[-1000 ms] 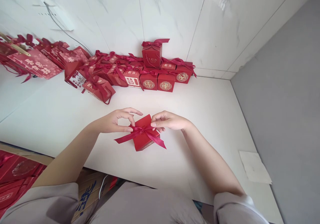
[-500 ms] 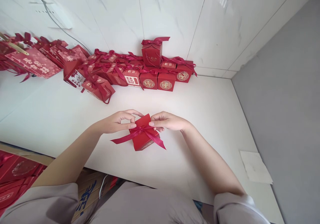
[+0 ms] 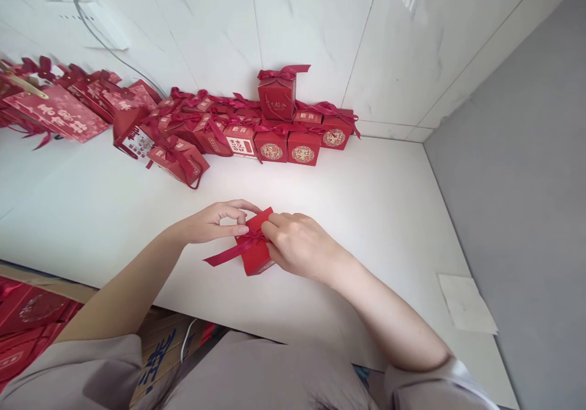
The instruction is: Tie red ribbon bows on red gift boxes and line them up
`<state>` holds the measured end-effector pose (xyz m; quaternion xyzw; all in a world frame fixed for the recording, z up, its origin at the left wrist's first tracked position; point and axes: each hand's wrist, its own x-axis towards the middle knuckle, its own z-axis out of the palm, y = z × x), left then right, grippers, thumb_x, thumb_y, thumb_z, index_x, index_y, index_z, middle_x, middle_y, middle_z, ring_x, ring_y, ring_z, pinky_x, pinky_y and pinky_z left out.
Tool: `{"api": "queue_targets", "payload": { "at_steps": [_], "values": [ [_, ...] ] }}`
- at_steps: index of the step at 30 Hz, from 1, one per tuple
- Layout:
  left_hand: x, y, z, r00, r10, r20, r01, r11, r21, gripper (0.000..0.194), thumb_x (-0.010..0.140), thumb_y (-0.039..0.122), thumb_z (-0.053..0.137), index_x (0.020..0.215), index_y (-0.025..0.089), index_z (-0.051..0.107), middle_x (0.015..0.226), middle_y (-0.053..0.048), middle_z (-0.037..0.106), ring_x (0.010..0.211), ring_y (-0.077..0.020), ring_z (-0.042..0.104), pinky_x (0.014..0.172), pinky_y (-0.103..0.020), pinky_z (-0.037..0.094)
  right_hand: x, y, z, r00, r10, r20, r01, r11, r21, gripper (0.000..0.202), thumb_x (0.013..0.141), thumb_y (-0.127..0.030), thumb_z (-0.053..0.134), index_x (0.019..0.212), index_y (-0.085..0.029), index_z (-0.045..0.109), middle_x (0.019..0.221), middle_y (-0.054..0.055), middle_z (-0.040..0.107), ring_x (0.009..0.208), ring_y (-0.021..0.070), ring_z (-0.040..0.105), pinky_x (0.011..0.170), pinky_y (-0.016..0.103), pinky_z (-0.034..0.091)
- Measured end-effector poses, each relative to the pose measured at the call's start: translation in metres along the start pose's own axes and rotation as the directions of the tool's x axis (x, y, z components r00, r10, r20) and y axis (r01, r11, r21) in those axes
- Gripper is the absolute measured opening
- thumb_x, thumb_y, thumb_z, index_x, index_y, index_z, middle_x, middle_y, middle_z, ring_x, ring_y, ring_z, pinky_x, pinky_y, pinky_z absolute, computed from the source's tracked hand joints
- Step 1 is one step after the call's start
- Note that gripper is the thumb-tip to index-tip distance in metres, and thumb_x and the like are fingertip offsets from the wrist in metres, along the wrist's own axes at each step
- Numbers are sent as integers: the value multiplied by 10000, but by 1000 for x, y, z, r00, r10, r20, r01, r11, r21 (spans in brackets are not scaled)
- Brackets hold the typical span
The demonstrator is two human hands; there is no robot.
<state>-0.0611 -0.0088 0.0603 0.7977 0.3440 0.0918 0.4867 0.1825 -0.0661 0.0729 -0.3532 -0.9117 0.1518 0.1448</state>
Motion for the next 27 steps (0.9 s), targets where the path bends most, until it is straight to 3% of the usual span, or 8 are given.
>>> {"api": "queue_targets", "payload": {
  "at_steps": [9, 19, 27],
  "values": [
    [3, -1, 1, 999, -32, 27, 33, 998, -51, 355, 921, 449, 510, 730, 169, 617, 1318, -58, 553, 1109, -209, 573, 945, -334, 460, -3, 9, -7, 995, 24, 95, -24, 1000, -1, 185, 946, -122, 415, 781, -204, 430, 713, -6, 495, 537, 122, 325, 521, 265, 265],
    [4, -2, 0, 997, -14, 80, 20, 997, -74, 363, 917, 472, 514, 754, 176, 647, 1337, -62, 540, 1152, -230, 561, 964, -338, 451, -6, 16, -9, 987, -109, 117, 100, 992, 76, 216, 923, -37, 416, 782, -196, 457, 757, -7, 531, 574, 114, 360, 541, 254, 271],
    [7, -9, 3, 997, 45, 68, -39, 995, -92, 311, 881, 432, 588, 718, 168, 609, 1330, -79, 545, 1217, -245, 526, 1063, -394, 382, -7, 16, -8, 990, -85, 112, 76, 994, 78, 203, 911, -45, 431, 780, -191, 484, 767, -4, 549, 571, 111, 379, 536, 252, 268]
  ]
}}
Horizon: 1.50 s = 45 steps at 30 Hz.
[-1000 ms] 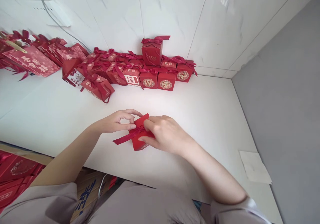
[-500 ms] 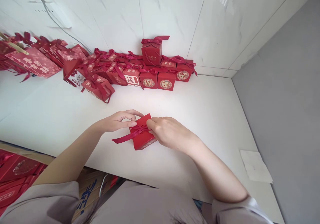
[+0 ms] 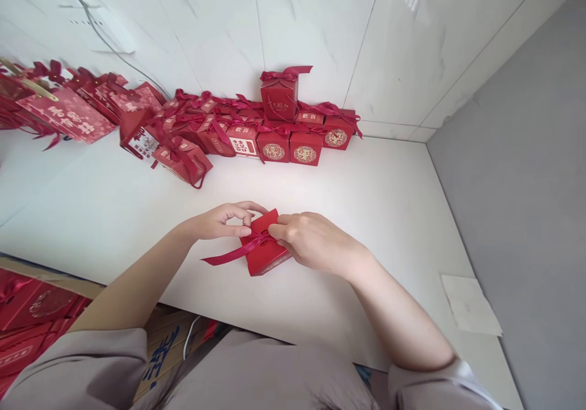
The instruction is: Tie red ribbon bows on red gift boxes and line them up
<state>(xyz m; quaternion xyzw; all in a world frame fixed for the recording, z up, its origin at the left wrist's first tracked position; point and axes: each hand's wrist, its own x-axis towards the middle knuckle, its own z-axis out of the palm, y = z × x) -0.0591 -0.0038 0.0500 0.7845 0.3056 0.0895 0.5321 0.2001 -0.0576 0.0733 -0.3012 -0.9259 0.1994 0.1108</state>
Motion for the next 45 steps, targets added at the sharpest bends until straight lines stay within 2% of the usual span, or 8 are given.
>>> {"api": "queue_targets", "payload": {
  "at_steps": [9, 15, 18, 23, 27, 34, 40, 45],
  "values": [
    [0, -3, -1, 1000, 8, 15, -8, 1000, -14, 252, 853, 410, 629, 761, 176, 644, 1369, -84, 520, 1250, -257, 507, 1097, -437, 355, -1, -1, -5, 1000, -9, -12, 9, 1000, 10, 231, 916, -62, 416, 766, -198, 527, 728, -2, 551, 563, 122, 411, 545, 267, 286],
    [-1, -3, 0, 1000, -11, -8, 11, 1000, 0, 237, 838, 399, 653, 740, 183, 645, 1360, -74, 536, 1267, -253, 506, 1106, -423, 346, 1, -2, -4, 999, 52, 2, -52, 998, -22, 99, 937, -202, 520, 839, -193, 537, 764, 11, 572, 588, 129, 458, 559, 269, 311],
    [-2, -1, -1, 1000, -27, -6, 27, 999, 24, 235, 841, 400, 652, 743, 186, 644, 1358, -68, 539, 1282, -248, 495, 1107, -416, 344, 4, -3, -3, 999, 36, -35, -38, 997, -66, 137, 945, -172, 502, 811, -193, 524, 800, 17, 570, 608, 127, 453, 572, 265, 321],
    [-3, -1, -2, 999, -35, -4, 35, 999, 8, 226, 840, 383, 657, 735, 185, 626, 1349, -62, 548, 1282, -246, 497, 1102, -408, 351, 4, -4, -1, 997, 45, -59, -49, 996, -73, 164, 964, -136, 423, 830, -203, 490, 710, -4, 549, 552, 130, 404, 549, 274, 302],
    [-2, -3, -1, 1000, -29, -12, 29, 1000, 5, 223, 827, 382, 668, 730, 186, 628, 1350, -64, 548, 1262, -254, 514, 1092, -411, 362, 3, -7, -1, 997, 47, -67, -50, 998, -37, 135, 954, -172, 464, 824, -209, 461, 753, 2, 575, 559, 127, 415, 532, 275, 278],
    [-4, -3, -5, 1000, 16, 21, -17, 999, 44, 204, 744, 350, 759, 756, 185, 639, 1366, -81, 529, 1258, -267, 508, 1108, -432, 336, 1, -11, -5, 967, 243, 75, -252, 955, 157, 230, 967, -199, 391, 738, -217, 378, 546, -54, 441, 442, 103, 330, 469, 252, 251],
    [-3, -2, -6, 998, 30, 62, -33, 998, 52, 190, 761, 339, 746, 764, 185, 634, 1386, -80, 500, 1262, -260, 499, 1108, -417, 342, 2, -8, -6, 967, 222, 124, -248, 929, 274, 177, 902, -156, 419, 735, -212, 403, 562, -56, 434, 467, 97, 323, 468, 239, 266],
    [-3, -3, -7, 998, 5, 65, -6, 1000, 21, 196, 759, 316, 750, 740, 171, 618, 1394, -88, 490, 1291, -271, 478, 1114, -415, 337, 1, -5, -3, 963, 221, 157, -261, 911, 319, 241, 836, -135, 454, 642, -207, 332, 559, -57, 399, 482, 88, 311, 465, 232, 272]
  ]
}}
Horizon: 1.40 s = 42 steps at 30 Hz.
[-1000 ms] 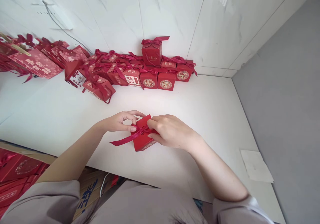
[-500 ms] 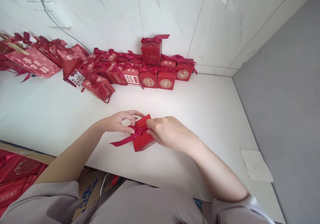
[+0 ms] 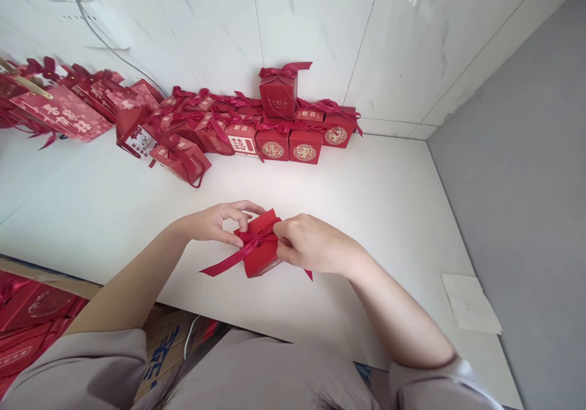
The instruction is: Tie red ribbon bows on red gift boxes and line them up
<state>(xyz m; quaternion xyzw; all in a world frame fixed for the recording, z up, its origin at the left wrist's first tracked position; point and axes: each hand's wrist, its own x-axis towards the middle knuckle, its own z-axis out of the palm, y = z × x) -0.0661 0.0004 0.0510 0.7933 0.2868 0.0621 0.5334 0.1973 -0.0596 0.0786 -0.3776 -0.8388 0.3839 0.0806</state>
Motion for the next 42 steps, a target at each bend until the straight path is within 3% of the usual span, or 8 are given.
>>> {"api": "queue_targets", "payload": {
  "at_steps": [3, 8, 16, 27, 32, 35, 38, 42],
  "values": [
    [-1, -2, -1, 1000, -14, -23, 14, 1000, -6, 207, 745, 341, 764, 751, 171, 645, 1398, -90, 490, 1305, -282, 465, 1122, -418, 332, -2, -1, -1, 1000, 0, -10, 0, 1000, 5, 245, 858, -154, 459, 646, -205, 348, 578, -52, 436, 493, 89, 362, 476, 231, 289],
    [-1, -4, -2, 999, -37, -20, 37, 999, -19, 186, 758, 354, 756, 805, 189, 683, 1406, -77, 490, 1311, -275, 462, 1128, -420, 329, -2, -4, 0, 996, -51, -67, 43, 992, -121, 88, 905, -249, 546, 853, -211, 487, 768, -21, 593, 580, 110, 479, 548, 242, 337],
    [0, -8, -2, 1000, -19, 4, 19, 999, -26, 161, 771, 334, 747, 797, 192, 676, 1396, -71, 500, 1323, -255, 453, 1130, -396, 329, 4, 4, 4, 931, -322, -169, 182, 815, -551, 219, 901, -12, 414, 807, -181, 514, 802, 24, 538, 660, 146, 440, 602, 268, 336],
    [-1, -6, -5, 1000, -26, 1, 26, 1000, 0, 192, 776, 364, 738, 762, 190, 659, 1399, -61, 502, 1297, -248, 479, 1110, -373, 348, 5, 2, 4, 885, -429, -181, 206, 709, -675, 301, 838, 80, 345, 806, -155, 531, 785, 40, 525, 648, 158, 422, 568, 272, 329],
    [-1, -5, -4, 998, -56, 8, 56, 998, -29, 194, 761, 360, 748, 763, 188, 659, 1420, -64, 485, 1325, -266, 450, 1133, -411, 314, -8, -2, -8, 948, -309, -78, 253, 879, -404, 255, 843, 37, 416, 832, -182, 546, 805, 17, 556, 686, 147, 469, 603, 260, 350],
    [-1, -3, -3, 998, -56, 4, 56, 998, -40, 203, 755, 366, 751, 765, 185, 660, 1425, -74, 482, 1341, -279, 430, 1142, -432, 297, -16, -2, -18, 973, -222, 70, 229, 966, -123, 54, 885, -163, 578, 908, -209, 593, 917, 11, 604, 733, 133, 539, 626, 246, 387],
    [0, -2, -2, 999, -45, -1, 45, 998, -44, 217, 754, 382, 752, 762, 185, 661, 1407, -79, 498, 1344, -277, 426, 1140, -432, 299, -15, 2, -23, 998, -38, 48, 38, 999, 6, 231, 925, -446, 554, 907, -223, 608, 894, 18, 623, 727, 148, 566, 616, 256, 403],
    [0, -2, -2, 999, -36, -3, 36, 999, -37, 218, 755, 389, 751, 767, 187, 668, 1400, -92, 499, 1345, -277, 423, 1132, -436, 307, -6, 15, -19, 968, 252, -16, -252, 966, -51, 498, 971, -585, 322, 759, -206, 565, 714, 36, 595, 581, 158, 511, 521, 282, 338]
  ]
}}
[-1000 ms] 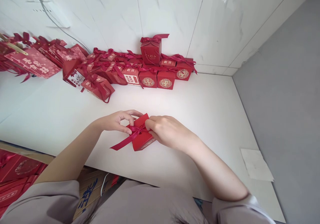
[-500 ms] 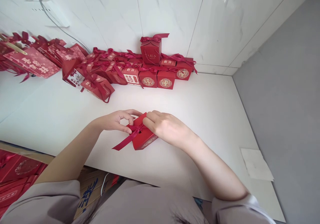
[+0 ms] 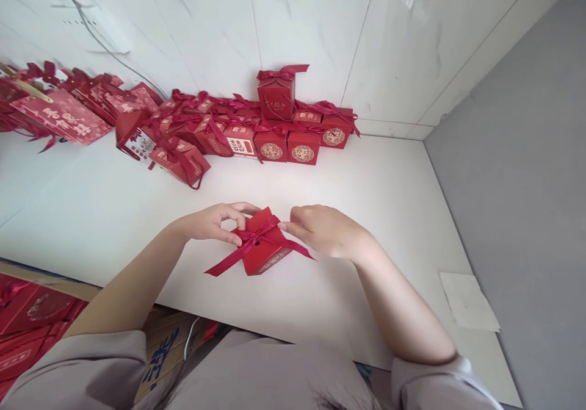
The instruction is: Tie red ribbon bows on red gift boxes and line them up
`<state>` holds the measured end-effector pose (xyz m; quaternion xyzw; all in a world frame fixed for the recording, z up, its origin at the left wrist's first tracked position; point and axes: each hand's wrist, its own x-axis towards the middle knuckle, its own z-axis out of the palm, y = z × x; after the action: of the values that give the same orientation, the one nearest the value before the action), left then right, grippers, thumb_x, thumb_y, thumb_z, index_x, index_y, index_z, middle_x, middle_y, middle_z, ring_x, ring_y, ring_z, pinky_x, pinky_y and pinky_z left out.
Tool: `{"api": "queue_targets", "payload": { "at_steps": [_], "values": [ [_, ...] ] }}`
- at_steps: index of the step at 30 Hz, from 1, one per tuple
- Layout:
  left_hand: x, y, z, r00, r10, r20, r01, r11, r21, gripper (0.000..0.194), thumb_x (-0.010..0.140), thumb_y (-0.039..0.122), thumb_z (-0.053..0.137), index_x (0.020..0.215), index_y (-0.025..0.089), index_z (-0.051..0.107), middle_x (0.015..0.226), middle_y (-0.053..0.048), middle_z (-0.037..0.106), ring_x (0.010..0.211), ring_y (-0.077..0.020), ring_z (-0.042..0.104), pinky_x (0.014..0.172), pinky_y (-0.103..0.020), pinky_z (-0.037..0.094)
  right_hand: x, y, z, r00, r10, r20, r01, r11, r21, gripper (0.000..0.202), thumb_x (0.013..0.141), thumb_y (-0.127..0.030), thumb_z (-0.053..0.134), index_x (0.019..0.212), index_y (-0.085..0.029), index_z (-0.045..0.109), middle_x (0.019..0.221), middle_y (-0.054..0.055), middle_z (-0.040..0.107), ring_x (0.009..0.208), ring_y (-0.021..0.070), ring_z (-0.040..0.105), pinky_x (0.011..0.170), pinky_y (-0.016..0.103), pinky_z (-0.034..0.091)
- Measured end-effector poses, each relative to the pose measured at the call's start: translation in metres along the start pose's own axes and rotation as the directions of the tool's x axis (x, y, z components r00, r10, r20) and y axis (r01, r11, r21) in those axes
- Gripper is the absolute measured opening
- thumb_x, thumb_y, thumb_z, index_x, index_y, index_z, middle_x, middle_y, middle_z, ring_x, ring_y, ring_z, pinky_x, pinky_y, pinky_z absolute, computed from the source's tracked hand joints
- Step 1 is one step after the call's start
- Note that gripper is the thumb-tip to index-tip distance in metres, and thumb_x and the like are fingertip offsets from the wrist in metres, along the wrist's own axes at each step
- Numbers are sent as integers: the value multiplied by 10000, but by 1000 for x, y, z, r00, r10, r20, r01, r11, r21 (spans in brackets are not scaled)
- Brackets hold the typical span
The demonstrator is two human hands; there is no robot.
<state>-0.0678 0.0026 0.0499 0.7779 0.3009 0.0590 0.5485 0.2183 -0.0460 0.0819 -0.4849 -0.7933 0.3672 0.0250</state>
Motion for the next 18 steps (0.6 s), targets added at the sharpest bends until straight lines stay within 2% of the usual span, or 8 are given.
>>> {"api": "queue_targets", "payload": {
  "at_steps": [2, 5, 7, 11, 14, 18],
  "values": [
    [0, 0, 0, 1000, -6, -4, 6, 1000, 9, 212, 755, 382, 753, 775, 187, 672, 1404, -98, 495, 1348, -283, 420, 1129, -443, 306, 4, 4, 4, 995, 62, 83, -61, 998, -17, 561, 944, -636, 322, 646, -200, 512, 611, 29, 550, 507, 147, 457, 488, 289, 302],
    [-2, 0, 1, 999, -31, -13, 32, 999, 35, 216, 758, 389, 748, 782, 188, 672, 1415, -96, 483, 1347, -284, 423, 1124, -435, 312, 7, 5, 7, 980, 92, 176, -94, 996, 5, 594, 905, -664, 376, 548, -194, 441, 531, 15, 496, 435, 118, 369, 452, 292, 260],
    [-2, 1, 2, 999, -45, -29, 47, 997, 62, 232, 760, 413, 742, 777, 193, 671, 1426, -84, 474, 1348, -280, 422, 1116, -416, 324, 6, 2, 8, 979, 98, 179, -101, 995, 8, 573, 894, -635, 419, 532, -191, 448, 527, 13, 508, 430, 113, 365, 445, 289, 252],
    [-3, 4, 4, 996, -56, -62, 62, 993, 98, 265, 757, 450, 733, 760, 195, 665, 1440, -69, 459, 1357, -280, 408, 1109, -396, 336, 2, -4, 4, 984, 56, 170, -66, 996, 53, 416, 880, -497, 503, 595, -195, 528, 607, 3, 610, 485, 115, 448, 461, 267, 294],
    [-2, 4, 5, 997, -62, -54, 67, 994, 86, 250, 763, 434, 731, 758, 196, 656, 1437, -65, 459, 1363, -277, 402, 1117, -406, 326, 0, -6, 0, 991, 4, 136, -18, 995, 102, 339, 894, -403, 482, 631, -195, 522, 656, -13, 643, 468, 92, 413, 467, 256, 292],
    [-2, 4, 3, 998, -57, -27, 58, 997, 56, 233, 770, 403, 729, 749, 192, 633, 1432, -68, 463, 1374, -277, 388, 1124, -422, 315, 0, -7, -3, 988, -99, 116, 85, 989, 123, 318, 909, -352, 458, 639, -193, 513, 618, -32, 606, 446, 81, 371, 482, 251, 286]
  ]
}}
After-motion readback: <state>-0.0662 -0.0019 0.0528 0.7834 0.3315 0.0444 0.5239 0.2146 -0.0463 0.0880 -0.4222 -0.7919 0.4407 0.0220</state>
